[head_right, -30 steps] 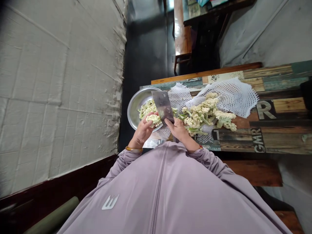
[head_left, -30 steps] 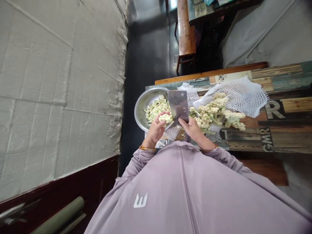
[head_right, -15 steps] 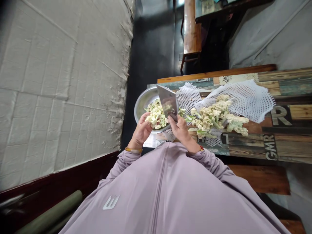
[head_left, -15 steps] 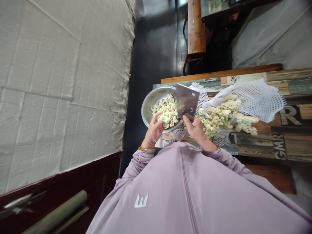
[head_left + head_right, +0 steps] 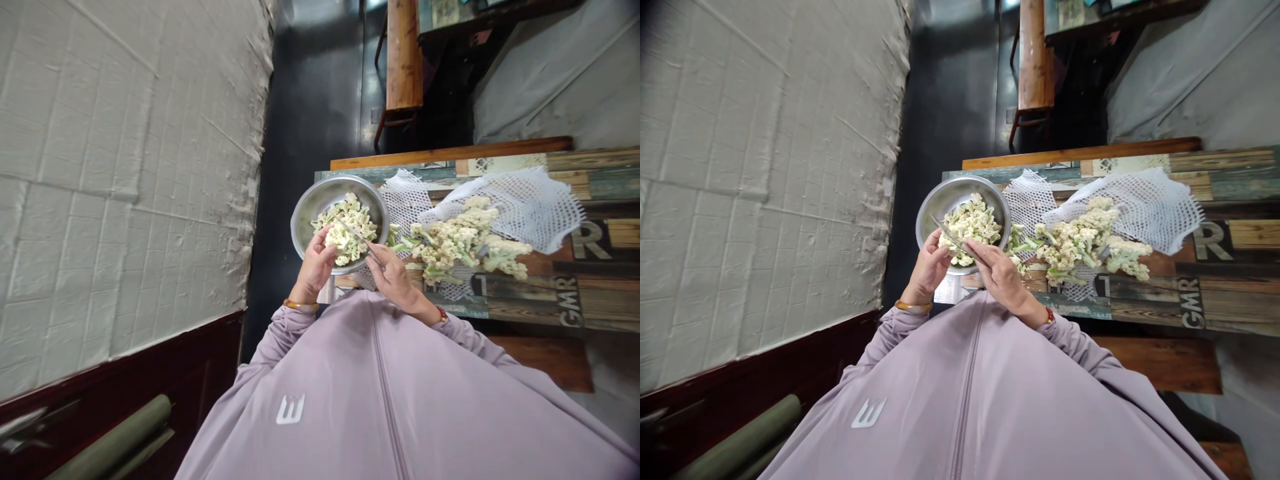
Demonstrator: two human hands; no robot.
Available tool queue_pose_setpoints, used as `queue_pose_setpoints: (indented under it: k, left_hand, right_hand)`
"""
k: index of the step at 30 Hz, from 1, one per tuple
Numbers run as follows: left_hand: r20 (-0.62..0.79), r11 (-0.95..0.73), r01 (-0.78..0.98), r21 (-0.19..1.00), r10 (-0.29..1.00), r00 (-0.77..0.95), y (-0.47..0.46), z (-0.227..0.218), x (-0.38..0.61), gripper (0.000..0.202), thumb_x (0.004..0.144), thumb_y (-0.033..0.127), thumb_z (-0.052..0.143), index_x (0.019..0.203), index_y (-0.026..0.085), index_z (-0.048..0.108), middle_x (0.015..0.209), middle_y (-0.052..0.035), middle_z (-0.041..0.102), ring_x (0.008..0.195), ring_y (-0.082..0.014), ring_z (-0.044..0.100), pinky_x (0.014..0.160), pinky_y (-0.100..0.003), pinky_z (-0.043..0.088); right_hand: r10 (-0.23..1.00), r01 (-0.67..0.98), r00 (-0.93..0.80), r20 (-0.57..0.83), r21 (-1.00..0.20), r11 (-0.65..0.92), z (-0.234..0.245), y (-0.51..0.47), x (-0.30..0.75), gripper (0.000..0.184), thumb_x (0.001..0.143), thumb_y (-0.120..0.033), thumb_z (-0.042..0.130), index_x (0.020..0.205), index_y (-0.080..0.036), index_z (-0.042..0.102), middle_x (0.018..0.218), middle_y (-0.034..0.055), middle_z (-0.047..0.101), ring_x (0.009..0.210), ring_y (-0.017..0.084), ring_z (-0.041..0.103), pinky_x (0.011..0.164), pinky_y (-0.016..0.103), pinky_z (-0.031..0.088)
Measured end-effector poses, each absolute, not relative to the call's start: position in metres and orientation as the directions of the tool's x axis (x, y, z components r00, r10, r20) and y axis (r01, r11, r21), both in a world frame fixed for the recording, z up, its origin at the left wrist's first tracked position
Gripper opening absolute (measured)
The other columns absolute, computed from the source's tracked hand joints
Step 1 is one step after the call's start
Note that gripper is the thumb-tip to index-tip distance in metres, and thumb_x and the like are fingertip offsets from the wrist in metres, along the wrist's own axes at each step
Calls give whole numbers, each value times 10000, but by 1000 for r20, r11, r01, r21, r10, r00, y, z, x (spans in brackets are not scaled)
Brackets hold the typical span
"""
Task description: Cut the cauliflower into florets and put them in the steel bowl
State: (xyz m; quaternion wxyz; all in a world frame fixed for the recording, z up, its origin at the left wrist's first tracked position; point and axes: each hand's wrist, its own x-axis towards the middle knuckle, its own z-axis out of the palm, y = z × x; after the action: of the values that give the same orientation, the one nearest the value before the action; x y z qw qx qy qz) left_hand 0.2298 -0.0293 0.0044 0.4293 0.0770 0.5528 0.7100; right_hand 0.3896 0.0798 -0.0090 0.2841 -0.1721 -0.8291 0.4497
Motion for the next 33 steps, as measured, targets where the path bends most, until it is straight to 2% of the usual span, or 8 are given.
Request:
queue_pose_setpoints:
  k: [4, 11, 21, 27, 33]
  left_hand:
    - [-379, -15, -540, 841, 697, -609, -27, 7, 231, 591, 682, 305, 829, 1237, 249, 636, 1207, -41, 653, 998, -148, 643, 880, -249, 507]
    - [-382, 15, -517, 856, 693, -611, -29, 0, 230, 595, 697, 332, 842, 1257, 240, 661, 1256, -58, 675, 1102, -192, 640, 946, -289, 497]
    - [-283, 26, -374, 927, 704, -652, -26, -13, 229, 643, 752, 359, 815, 1349, 229, 614, 1366, -97, 640, 1216, -242, 615, 1029, -343, 486]
    - [-242, 96, -250, 963, 713, -658, -28, -14, 224, 654, 795, 377, 783, 1396, 224, 576, 1426, -116, 602, 1303, -273, 571, 1090, -384, 459]
    - [-243, 135, -212, 968, 718, -652, -30, -15, 220, 643, 804, 378, 774, 1391, 206, 575, 1424, -137, 601, 1299, -278, 579, 1103, -406, 451]
  right_hand:
    - [510, 22, -809, 293, -851, 524, -5, 77, 384, 424, 1038, -299, 388, 1429, -278, 550, 1350, 78, 651, 1247, 245, 606, 1082, 424, 505]
    - [502, 18, -825, 261, -875, 484, -7, 80, 379, 435, 1044, -311, 375, 1444, -245, 533, 1345, 96, 656, 1255, 237, 614, 1090, 420, 506]
    - [514, 15, -806, 292, -859, 512, -7, 83, 374, 434, 1042, -256, 379, 1449, -247, 529, 1390, 74, 633, 1301, 213, 591, 1129, 401, 489]
    - [507, -26, -802, 316, -866, 499, -15, 89, 367, 428, 1036, -232, 389, 1437, -244, 538, 1395, 50, 631, 1321, 181, 575, 1149, 365, 473]
    - [483, 0, -836, 261, -880, 475, -19, 92, 362, 415, 1033, -226, 388, 1407, -226, 570, 1398, 75, 616, 1338, 175, 552, 1154, 363, 463]
